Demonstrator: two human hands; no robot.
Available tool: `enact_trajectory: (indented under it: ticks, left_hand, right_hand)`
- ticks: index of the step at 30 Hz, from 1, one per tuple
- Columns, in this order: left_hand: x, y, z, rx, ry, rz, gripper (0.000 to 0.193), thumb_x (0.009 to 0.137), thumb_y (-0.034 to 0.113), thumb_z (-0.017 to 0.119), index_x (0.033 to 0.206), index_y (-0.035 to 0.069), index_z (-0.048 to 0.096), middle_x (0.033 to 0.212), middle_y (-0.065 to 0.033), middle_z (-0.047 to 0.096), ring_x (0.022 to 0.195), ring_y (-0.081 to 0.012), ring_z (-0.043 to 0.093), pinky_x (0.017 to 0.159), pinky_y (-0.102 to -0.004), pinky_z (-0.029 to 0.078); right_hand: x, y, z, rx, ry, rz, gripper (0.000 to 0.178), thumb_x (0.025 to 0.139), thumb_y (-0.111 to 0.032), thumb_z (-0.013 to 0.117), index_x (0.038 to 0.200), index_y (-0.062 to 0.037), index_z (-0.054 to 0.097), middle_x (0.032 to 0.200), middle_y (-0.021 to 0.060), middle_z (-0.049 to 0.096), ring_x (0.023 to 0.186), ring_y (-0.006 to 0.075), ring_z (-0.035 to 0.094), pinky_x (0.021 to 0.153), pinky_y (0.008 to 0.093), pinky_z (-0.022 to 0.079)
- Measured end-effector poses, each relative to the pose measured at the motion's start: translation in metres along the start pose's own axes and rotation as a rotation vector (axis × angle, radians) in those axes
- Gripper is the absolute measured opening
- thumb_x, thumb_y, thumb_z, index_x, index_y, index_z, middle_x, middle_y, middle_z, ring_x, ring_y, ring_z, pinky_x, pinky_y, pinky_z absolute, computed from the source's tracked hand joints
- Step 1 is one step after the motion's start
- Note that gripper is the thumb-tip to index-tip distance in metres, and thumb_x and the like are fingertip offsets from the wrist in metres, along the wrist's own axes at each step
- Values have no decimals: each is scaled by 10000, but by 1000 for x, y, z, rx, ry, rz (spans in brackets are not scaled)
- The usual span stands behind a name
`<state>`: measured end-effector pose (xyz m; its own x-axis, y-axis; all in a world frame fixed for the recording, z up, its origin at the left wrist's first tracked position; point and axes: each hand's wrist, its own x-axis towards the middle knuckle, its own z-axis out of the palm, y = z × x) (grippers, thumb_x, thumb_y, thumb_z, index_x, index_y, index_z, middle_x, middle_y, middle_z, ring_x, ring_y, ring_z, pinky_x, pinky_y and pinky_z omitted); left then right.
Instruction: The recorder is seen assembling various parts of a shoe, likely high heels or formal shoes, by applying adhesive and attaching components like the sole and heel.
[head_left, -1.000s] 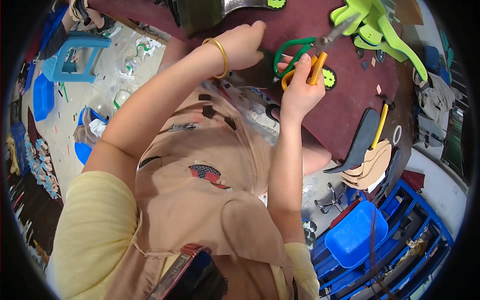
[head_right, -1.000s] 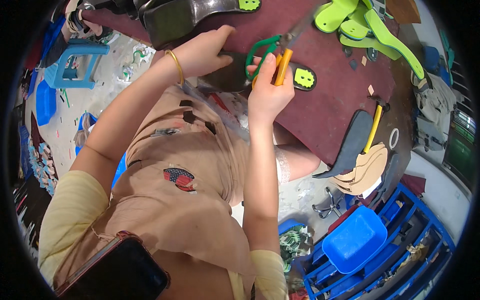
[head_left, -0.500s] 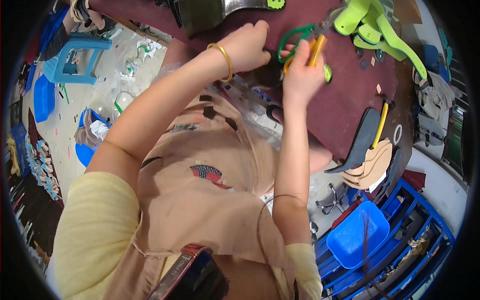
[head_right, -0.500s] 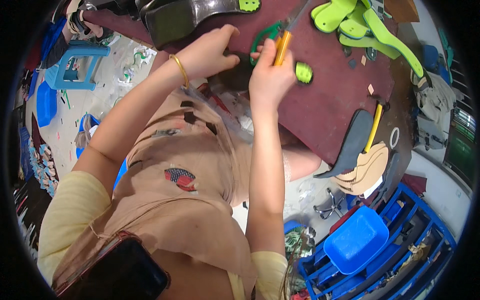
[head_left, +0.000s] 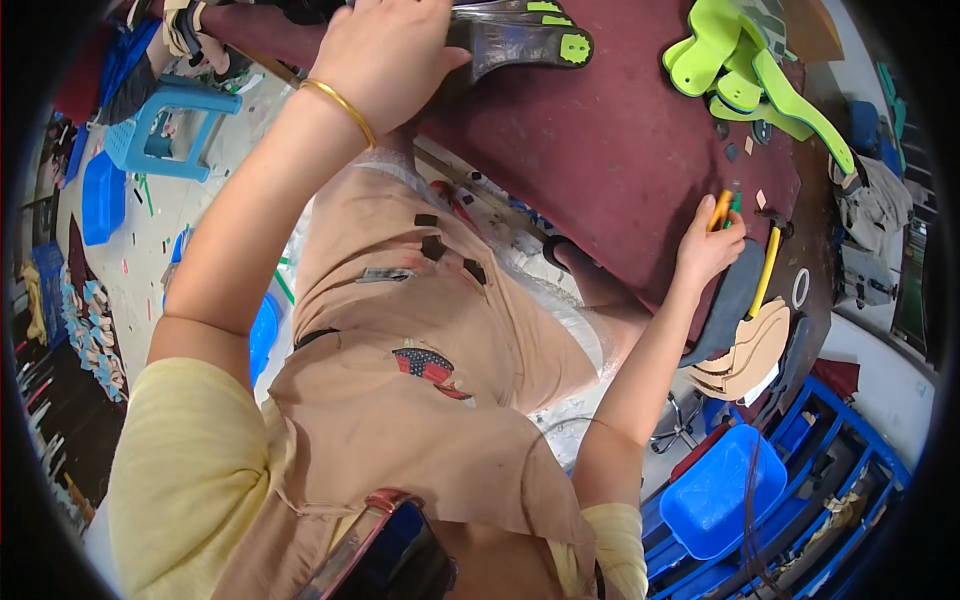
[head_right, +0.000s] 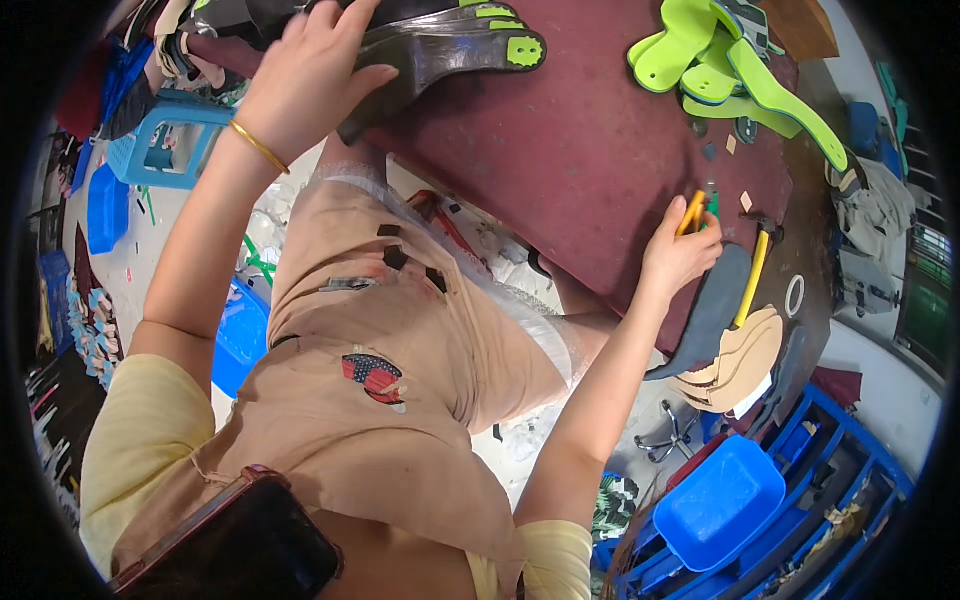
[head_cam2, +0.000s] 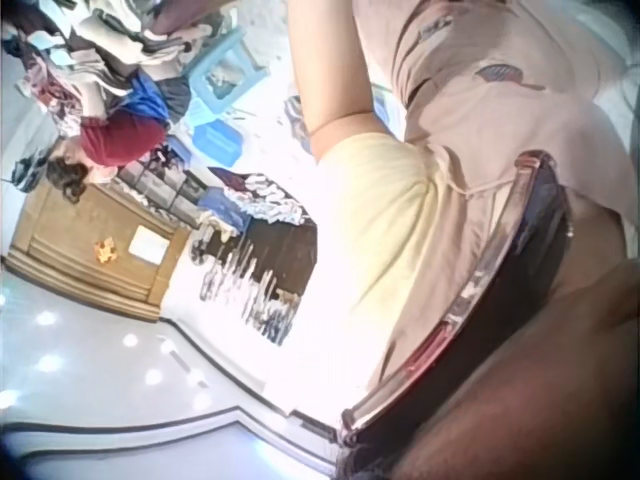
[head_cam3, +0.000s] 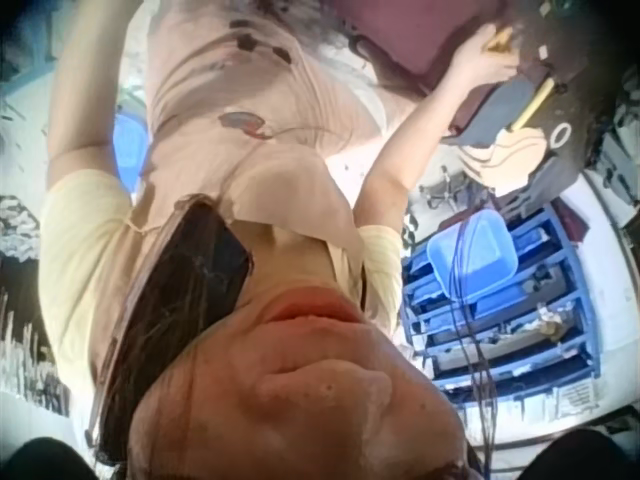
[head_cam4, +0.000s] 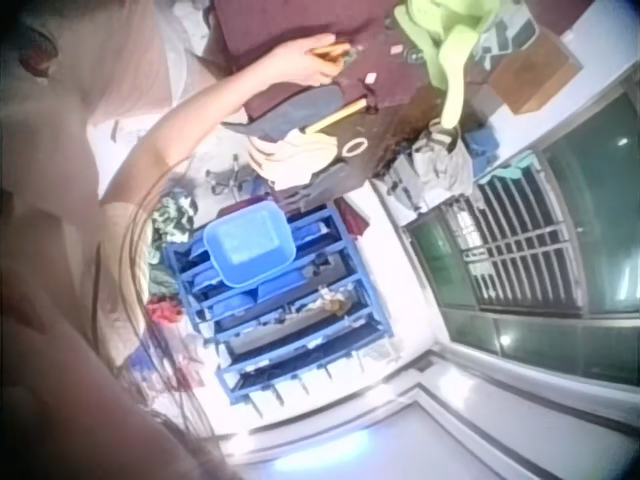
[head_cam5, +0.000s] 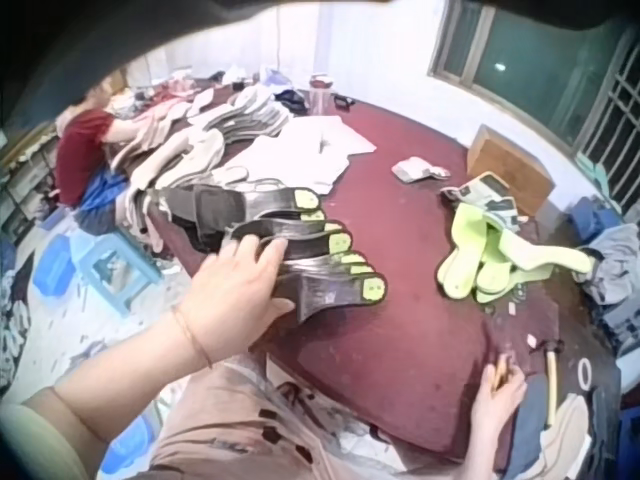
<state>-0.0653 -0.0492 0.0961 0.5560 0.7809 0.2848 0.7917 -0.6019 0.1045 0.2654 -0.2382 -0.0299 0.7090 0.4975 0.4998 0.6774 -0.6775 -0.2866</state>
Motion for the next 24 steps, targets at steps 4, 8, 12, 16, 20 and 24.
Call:
enact_trajectory:
  ticks: [4, 8, 12, 16, 20, 24]
  left_hand:
    - [17, 37, -6, -174, -83, 36, 515, 702, 201, 688, 1124, 8, 464, 1089, -159, 500, 1077, -322, 462, 888, -406, 388]
    - [1, 63, 99, 1, 93, 82, 575, 779, 247, 613, 1284, 63, 410, 1350, -148, 373, 1296, -309, 291, 1033, -530, 216]
    - [21, 59, 133, 152, 107, 63, 562, 858, 247, 515, 1385, 165, 338, 1469, -82, 239, 1374, -311, 145, 1049, -603, 123]
    - [61, 56, 147, 85, 51, -46, 590, 866, 257, 524, 1408, 208, 296, 1488, -80, 200, 1383, -319, 109, 1029, -627, 151]
    - [59, 50, 132, 87, -25, 39, 663, 834, 304, 583, 1414, 202, 280, 1487, -93, 200, 1381, -334, 118, 1033, -625, 154]
    - [55, 57, 116, 8, -88, 7, 713, 806, 359, 616, 1411, 177, 284, 1473, -137, 216, 1370, -364, 138, 1038, -626, 148]
  right_hand:
    - [-13, 12, 16, -224, -26, -103, 439, 864, -376, 550, 1110, -12, 539, 1132, 236, 498, 1008, 379, 490, 879, 461, 384]
    - [-9, 2, 25, -209, 32, -162, 384, 839, -319, 571, 1112, -50, 555, 1124, 219, 521, 995, 376, 512, 869, 470, 388]
    - [0, 9, 32, -232, 47, -53, 387, 822, -317, 585, 1111, -61, 562, 1137, 206, 526, 1024, 365, 514, 892, 472, 380]
    - [27, 9, 39, -140, 83, -6, 395, 815, -301, 605, 1078, -8, 574, 1088, 202, 561, 1016, 360, 524, 889, 454, 389]
    - [42, 35, 18, 507, 166, 87, 313, 744, -211, 700, 876, 62, 624, 859, 203, 617, 836, 299, 589, 780, 385, 446]
    - [28, 78, -26, -422, 155, 117, 316, 677, -272, 773, 833, -28, 645, 794, 110, 620, 773, 268, 584, 695, 371, 461]
